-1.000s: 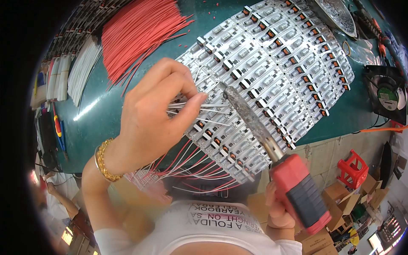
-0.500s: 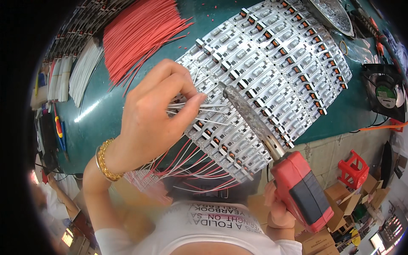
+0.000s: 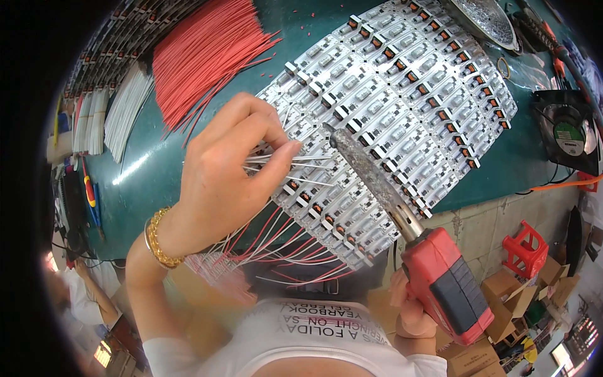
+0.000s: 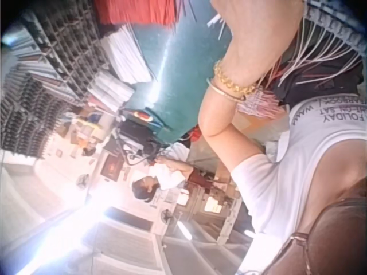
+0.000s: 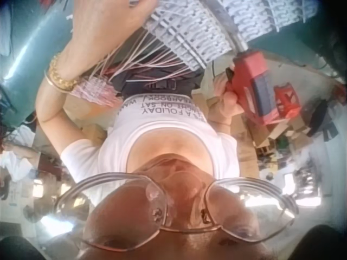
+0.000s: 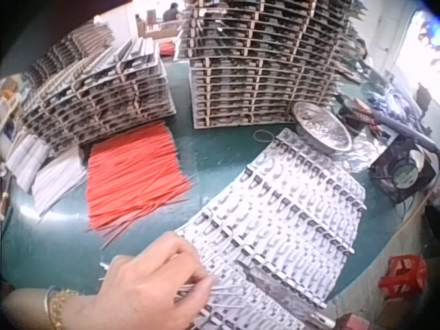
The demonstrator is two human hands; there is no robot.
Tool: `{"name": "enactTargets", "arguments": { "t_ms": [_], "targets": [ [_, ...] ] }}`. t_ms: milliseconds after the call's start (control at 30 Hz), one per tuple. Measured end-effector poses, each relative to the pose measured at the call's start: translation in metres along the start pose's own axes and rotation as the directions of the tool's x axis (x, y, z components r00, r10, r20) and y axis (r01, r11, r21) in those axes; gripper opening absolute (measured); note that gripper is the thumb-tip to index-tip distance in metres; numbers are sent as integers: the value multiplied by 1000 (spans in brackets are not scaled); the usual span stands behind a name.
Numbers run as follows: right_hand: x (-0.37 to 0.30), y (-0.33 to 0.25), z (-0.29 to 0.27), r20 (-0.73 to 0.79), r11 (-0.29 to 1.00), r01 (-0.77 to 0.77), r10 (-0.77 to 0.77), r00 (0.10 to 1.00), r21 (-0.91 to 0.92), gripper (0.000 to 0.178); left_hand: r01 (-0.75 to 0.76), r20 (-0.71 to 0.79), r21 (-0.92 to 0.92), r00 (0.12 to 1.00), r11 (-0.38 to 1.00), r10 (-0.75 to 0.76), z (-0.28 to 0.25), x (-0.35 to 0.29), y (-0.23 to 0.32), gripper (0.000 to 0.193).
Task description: The person uses a soldering iron to attach red and white wires to a grid of electronic components on a workbench. They repeatedly pick up wires, position them against the component terminals, and apply the soldering iron to secure the connections.
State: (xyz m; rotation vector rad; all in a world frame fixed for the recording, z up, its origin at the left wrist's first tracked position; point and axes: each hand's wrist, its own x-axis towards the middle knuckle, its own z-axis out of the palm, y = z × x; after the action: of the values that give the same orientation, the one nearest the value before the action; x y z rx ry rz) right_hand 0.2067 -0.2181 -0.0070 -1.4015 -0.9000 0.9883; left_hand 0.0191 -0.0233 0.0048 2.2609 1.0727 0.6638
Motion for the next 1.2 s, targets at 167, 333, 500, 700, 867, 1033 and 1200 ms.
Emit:
{"name": "enactTargets", "arguments": {
  "t_ms": [167, 333, 500, 700, 867, 1033, 1200],
  "targets": [
    [0, -3, -1, -42, 1000, -4, 5, 999, 12, 78, -48, -63, -5, 997, 999, 47, 0, 0, -1, 12],
    [-13, 5, -13, -74, 991, -31, 41, 996, 128, 80, -106, -50, -19, 993, 994, 105, 7, -1, 8, 12],
    [-14, 2, -10, -65, 996, -72, 76, 995, 56, 77, -71, -13, 22, 997, 997, 71, 11, -3, 8, 12],
    [-14, 3, -7, -94, 996, -93, 93, 991, 8, 71, -65, -16, 52, 998, 997, 66, 12, -3, 8, 13],
    [-18, 8, -10, -106, 997, -25, 18, 994, -67, 70, -70, -29, 77, 997, 995, 72, 15, -3, 9, 14],
    [-13, 4, -11, -84, 1000, -1, 3, 996, 25, 76, -71, -34, 65, 997, 995, 74, 14, -3, 8, 14],
    [-9, 1, -8, -66, 999, 14, -12, 998, 33, 80, -74, -38, 79, 996, 994, 78, 15, -3, 9, 14]
  ]
}}
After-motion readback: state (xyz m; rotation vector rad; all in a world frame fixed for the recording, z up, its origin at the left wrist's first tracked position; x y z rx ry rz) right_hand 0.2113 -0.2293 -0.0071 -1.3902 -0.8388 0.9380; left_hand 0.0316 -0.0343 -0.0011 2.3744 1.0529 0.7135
